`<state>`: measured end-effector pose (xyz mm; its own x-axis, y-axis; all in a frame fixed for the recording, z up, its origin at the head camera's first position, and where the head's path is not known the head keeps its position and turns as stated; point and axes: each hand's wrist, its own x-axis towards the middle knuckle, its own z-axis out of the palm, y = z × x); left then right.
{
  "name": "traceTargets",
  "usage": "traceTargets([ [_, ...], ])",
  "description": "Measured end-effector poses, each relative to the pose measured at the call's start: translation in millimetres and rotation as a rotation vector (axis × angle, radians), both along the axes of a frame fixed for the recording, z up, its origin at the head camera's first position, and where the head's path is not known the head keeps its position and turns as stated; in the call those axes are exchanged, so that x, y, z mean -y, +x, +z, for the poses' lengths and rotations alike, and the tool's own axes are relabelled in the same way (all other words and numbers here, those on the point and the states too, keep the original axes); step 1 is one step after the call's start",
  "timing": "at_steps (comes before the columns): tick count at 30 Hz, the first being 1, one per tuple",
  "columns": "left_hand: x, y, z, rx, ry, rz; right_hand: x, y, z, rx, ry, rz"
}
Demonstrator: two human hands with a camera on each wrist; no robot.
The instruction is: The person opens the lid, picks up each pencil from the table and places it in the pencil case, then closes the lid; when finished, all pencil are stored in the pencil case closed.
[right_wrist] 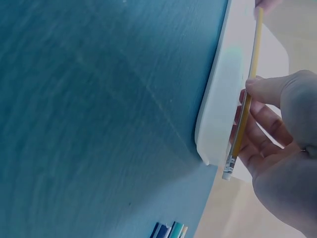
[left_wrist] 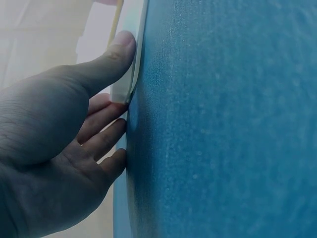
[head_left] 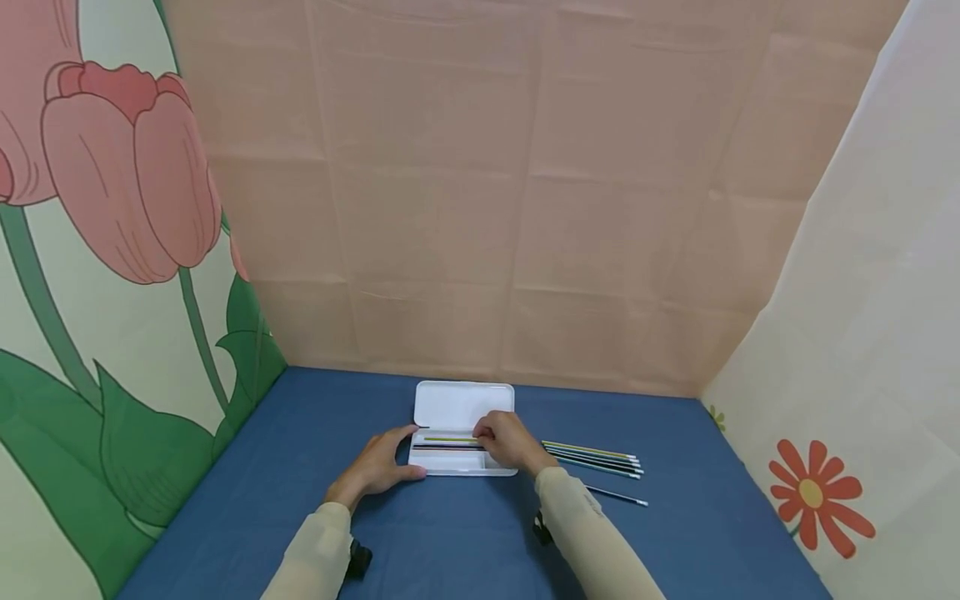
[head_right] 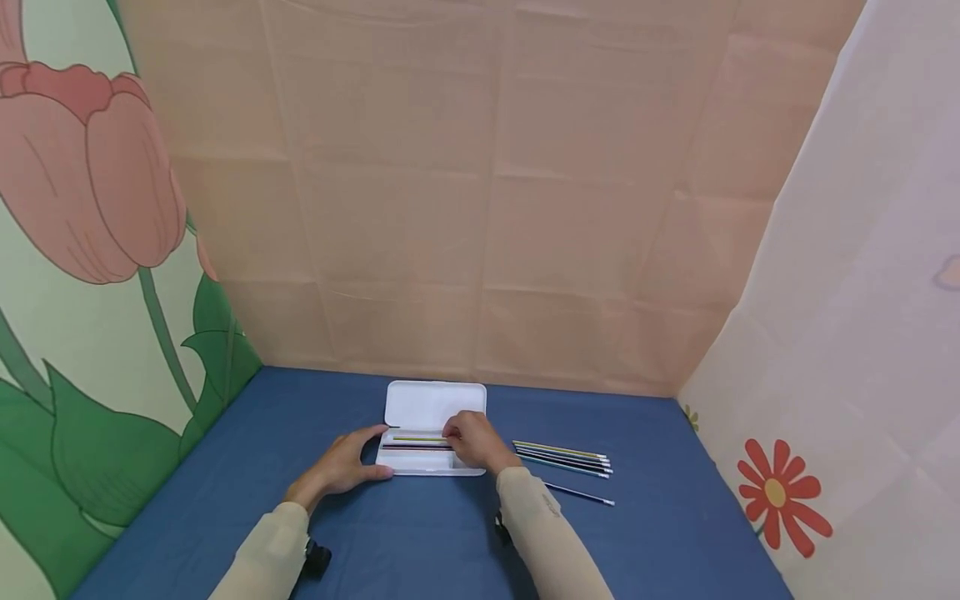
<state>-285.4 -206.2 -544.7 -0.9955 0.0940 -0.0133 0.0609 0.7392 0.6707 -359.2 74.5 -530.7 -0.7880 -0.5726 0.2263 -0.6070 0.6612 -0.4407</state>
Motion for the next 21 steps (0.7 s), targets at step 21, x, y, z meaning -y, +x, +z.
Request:
traceTargets([
  [21,0.2,-1.0,5.7,0.027,0.009,-0.016,21,-3.6,-0.3,0.007,0.024,-0.013],
])
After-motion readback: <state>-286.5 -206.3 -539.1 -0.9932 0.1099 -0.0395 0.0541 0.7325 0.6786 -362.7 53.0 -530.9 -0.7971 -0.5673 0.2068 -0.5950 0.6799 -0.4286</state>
